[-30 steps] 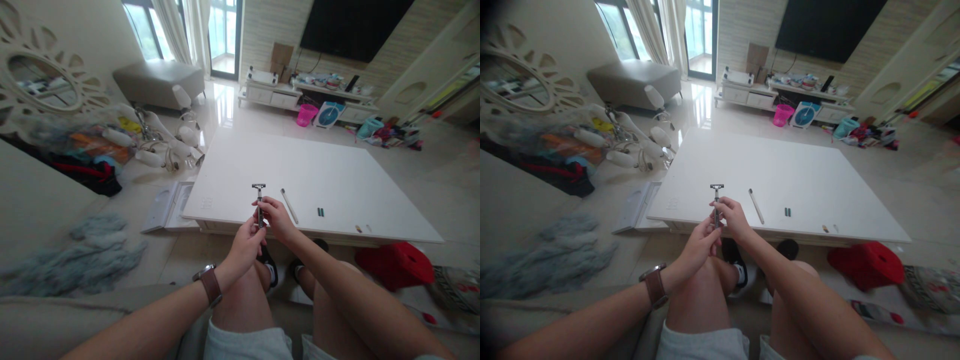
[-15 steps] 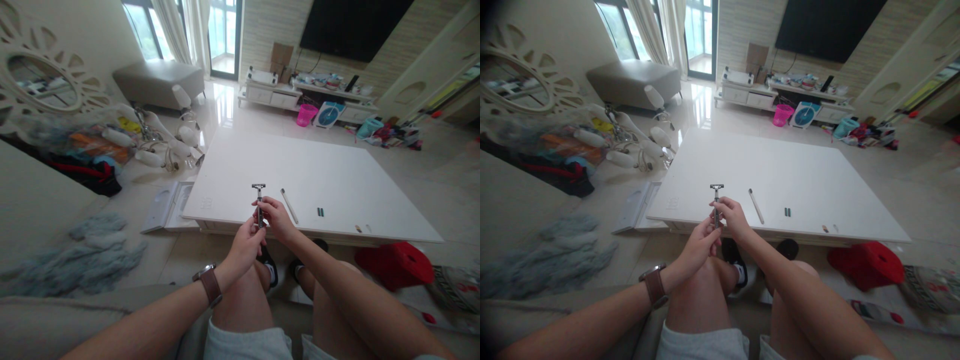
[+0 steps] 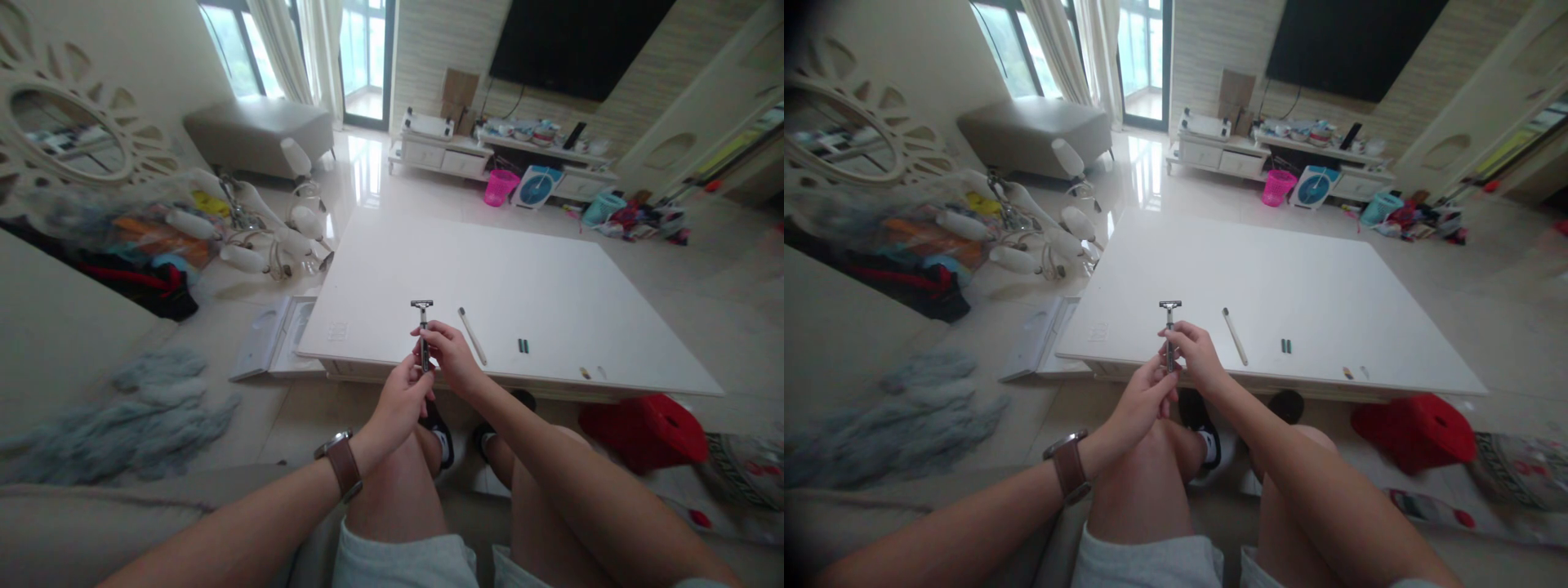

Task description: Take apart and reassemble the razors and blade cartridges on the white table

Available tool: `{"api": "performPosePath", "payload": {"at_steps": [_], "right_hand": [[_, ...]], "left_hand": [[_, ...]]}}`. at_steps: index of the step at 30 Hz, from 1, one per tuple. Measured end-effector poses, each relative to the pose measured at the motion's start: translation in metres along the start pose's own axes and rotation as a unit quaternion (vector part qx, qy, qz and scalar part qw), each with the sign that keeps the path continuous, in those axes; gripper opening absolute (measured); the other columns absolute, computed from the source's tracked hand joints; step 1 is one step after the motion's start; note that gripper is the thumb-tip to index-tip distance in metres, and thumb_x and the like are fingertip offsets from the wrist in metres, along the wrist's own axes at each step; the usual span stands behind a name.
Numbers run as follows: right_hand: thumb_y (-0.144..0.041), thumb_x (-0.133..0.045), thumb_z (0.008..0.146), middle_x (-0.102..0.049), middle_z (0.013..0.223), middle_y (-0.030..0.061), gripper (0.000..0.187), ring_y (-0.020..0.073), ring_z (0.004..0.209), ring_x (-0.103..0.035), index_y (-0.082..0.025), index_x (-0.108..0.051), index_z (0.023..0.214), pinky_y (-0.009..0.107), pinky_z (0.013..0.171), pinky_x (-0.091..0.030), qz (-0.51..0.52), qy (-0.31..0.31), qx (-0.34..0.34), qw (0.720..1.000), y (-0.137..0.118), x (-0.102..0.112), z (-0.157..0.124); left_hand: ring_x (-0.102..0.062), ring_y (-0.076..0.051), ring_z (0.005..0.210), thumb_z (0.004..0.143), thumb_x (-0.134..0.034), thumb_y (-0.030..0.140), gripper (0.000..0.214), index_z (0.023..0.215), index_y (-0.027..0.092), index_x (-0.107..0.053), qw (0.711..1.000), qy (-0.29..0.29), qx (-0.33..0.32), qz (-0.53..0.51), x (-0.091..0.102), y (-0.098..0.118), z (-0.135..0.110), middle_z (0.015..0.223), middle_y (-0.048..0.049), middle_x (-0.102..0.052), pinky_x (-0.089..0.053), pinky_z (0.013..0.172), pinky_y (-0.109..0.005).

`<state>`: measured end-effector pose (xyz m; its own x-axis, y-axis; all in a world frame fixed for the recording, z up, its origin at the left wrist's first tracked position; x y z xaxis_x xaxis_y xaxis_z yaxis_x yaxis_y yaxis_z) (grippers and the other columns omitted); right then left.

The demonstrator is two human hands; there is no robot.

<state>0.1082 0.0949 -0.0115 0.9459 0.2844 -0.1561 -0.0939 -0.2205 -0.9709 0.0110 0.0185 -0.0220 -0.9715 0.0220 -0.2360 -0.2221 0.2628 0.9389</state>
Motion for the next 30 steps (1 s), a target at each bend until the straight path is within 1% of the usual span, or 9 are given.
{"api": "performPosePath", "payload": {"at_steps": [5, 12, 16, 18, 23, 30], "right_hand": [[-0.038, -0.067, 0.077, -0.065, 0.067, 0.0023, 0.021, 0.0155, 0.063, -0.059, -0.017, -0.068, 0.080, 0.026, 0.057, -0.042, -0.006, 0.002, 0.000, 1.000, 0.000, 0.001, 0.000], [-0.039, -0.066, 0.078, -0.064, 0.066, 0.0018, 0.022, 0.0156, 0.064, -0.059, -0.018, -0.068, 0.083, 0.027, 0.059, -0.042, -0.002, 0.003, 0.003, 1.000, 0.000, 0.001, 0.000], [-0.045, -0.064, 0.082, -0.063, 0.067, 0.0008, 0.028, 0.0149, 0.062, -0.058, -0.019, -0.069, 0.092, 0.026, 0.057, -0.041, 0.010, 0.002, 0.003, 1.000, 0.000, 0.001, 0.000], [-0.050, -0.062, 0.083, -0.063, 0.067, 0.0006, 0.032, 0.0143, 0.061, -0.057, -0.020, -0.069, 0.093, 0.026, 0.057, -0.041, 0.017, 0.003, 0.006, 1.000, 0.000, 0.001, 0.000], [-0.053, -0.066, 0.082, -0.061, 0.065, 0.0004, 0.036, 0.0142, 0.065, -0.059, -0.018, -0.069, 0.088, 0.025, 0.061, -0.041, 0.031, 0.024, 0.023, 0.999, 0.001, -0.001, 0.000], [-0.058, -0.067, 0.081, -0.061, 0.063, 0.0007, 0.041, 0.0140, 0.063, -0.058, -0.017, -0.069, 0.086, 0.025, 0.060, -0.041, 0.045, 0.015, 0.023, 0.999, 0.001, -0.003, 0.001]], "left_hand": [[-0.041, -0.006, 0.039, 0.085, -0.058, 0.039, 0.036, 0.114, 0.017, -0.057, 1.000, -0.003, 0.000, -0.002, 0.000, -0.001, 0.000, 0.061, 0.0060, -0.053, -0.031, 0.038, -0.017], [-0.041, -0.006, 0.039, 0.085, -0.057, 0.038, 0.035, 0.112, 0.016, -0.057, 1.000, -0.001, 0.001, 0.000, 0.000, 0.000, 0.001, 0.061, 0.0058, -0.052, -0.030, 0.037, -0.018], [-0.040, -0.006, 0.038, 0.085, -0.056, 0.038, 0.031, 0.108, 0.016, -0.055, 1.000, -0.003, 0.003, 0.001, -0.001, 0.001, 0.001, 0.060, 0.0066, -0.051, -0.029, 0.037, -0.018], [-0.040, -0.006, 0.037, 0.085, -0.055, 0.037, 0.029, 0.106, 0.017, -0.055, 1.000, -0.002, 0.005, 0.008, -0.001, 0.001, 0.001, 0.059, 0.0070, -0.051, -0.029, 0.037, -0.018], [-0.042, -0.006, 0.038, 0.087, -0.052, 0.036, 0.018, 0.090, 0.018, -0.053, 0.999, -0.011, 0.013, 0.045, 0.001, -0.005, 0.001, 0.059, 0.0055, -0.052, -0.029, 0.038, -0.017], [-0.043, -0.007, 0.038, 0.087, -0.050, 0.036, 0.019, 0.090, 0.018, -0.052, 0.997, -0.009, 0.034, 0.072, 0.002, -0.009, 0.001, 0.060, 0.0054, -0.051, -0.030, 0.038, -0.018]]}}
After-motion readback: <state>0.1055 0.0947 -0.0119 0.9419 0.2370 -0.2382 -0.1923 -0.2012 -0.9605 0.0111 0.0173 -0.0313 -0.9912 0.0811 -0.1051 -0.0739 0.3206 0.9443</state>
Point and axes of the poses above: each hand's wrist, its own z-axis towards the middle knuckle, its own x-axis out of the back of the hand, y = z × x, the point moved 2 cm from there along z, towards the middle knuckle
